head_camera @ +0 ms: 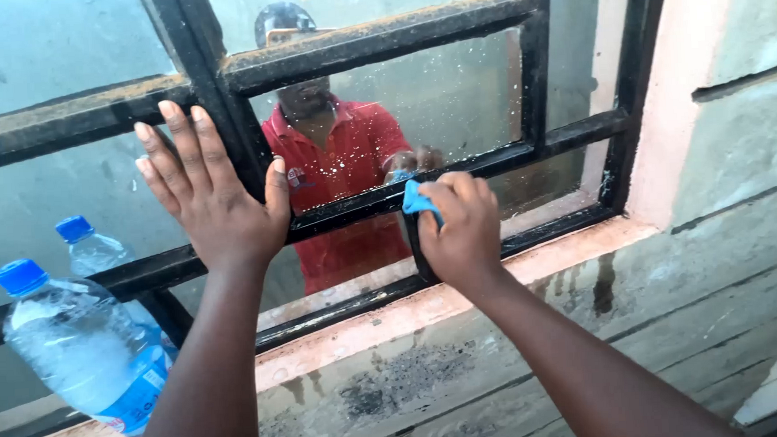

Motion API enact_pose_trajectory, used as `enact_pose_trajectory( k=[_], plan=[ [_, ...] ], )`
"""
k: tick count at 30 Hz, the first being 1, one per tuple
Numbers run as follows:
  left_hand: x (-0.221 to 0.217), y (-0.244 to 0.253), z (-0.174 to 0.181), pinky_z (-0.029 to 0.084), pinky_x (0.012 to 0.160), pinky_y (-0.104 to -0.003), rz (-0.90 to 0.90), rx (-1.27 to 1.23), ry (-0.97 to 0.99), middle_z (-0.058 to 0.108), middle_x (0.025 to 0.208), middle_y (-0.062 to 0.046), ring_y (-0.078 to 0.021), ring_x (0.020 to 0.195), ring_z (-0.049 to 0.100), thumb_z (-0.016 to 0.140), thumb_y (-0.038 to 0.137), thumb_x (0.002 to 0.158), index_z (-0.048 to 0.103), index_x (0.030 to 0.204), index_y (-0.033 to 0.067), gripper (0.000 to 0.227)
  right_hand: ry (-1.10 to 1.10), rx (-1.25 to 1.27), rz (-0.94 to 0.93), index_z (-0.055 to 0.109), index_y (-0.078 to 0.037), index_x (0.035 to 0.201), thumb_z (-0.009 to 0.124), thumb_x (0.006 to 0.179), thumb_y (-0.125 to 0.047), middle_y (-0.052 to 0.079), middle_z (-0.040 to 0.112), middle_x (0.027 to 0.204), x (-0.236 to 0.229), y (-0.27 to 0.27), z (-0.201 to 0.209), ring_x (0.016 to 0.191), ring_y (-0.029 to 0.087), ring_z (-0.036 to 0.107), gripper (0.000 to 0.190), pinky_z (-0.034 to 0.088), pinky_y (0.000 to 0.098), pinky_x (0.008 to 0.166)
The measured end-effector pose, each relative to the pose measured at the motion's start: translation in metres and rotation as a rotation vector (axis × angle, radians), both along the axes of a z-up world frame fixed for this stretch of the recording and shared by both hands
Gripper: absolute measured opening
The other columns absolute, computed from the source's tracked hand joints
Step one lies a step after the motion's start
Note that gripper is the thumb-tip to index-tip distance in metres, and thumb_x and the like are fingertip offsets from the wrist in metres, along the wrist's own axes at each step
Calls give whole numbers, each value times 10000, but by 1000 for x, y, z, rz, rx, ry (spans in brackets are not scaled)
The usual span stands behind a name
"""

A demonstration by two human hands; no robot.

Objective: Cleaning a glass window pane with a blue cloth and water.

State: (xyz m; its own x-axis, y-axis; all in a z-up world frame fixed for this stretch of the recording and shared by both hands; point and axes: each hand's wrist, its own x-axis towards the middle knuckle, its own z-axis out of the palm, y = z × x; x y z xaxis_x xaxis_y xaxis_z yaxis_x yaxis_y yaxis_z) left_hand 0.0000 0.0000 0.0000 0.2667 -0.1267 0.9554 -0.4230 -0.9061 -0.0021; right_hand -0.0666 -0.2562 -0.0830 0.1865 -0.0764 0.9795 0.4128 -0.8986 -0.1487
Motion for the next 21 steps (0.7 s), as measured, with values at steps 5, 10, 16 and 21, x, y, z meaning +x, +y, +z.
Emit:
enact_pose_trajectory(
  k=[5, 10, 16, 21],
  plan=[
    [0, 0, -1, -7, 1315, -588, 8, 2, 4, 107, 1770, -211, -454, 1622, 9, 611, 516, 1080, 219, 1698, 7, 892, 6, 51, -71, 712, -64, 1080, 680, 822, -31, 126, 619, 1099, -1, -11, 5, 1036, 336, 577, 262, 446, 481, 883],
    [2, 0, -2, -10, 1318, -590, -1, 8, -13, 107, 1773, -217, -457, 1624, 7, 613, 510, 1091, 221, 1701, 0, 887, 94, 44, -172, 744, -94, 1046, 679, 851, -24, 118, 631, 1125, 8, -13, 9, 1060, 324, 563, 216, 443, 463, 878],
    [1, 1, -2, -3, 1326, -588, -11, 6, -29, 121, 1773, -218, -458, 1629, 18, 608, 511, 1101, 231, 1694, -6, 872, 125, 3, -275, 757, -97, 1039, 657, 831, 12, 138, 633, 1176, 8, -22, 13, 1089, 329, 558, 255, 436, 467, 899],
    [0, 0, -1, -6, 1320, -589, -12, 7, -28, 127, 1768, -214, -462, 1625, 25, 574, 524, 1060, 237, 1691, -12, 895, 104, -53, -170, 754, -125, 1060, 662, 863, 24, 67, 659, 1199, 18, -19, 12, 1128, 300, 577, 263, 432, 480, 921]
  ],
)
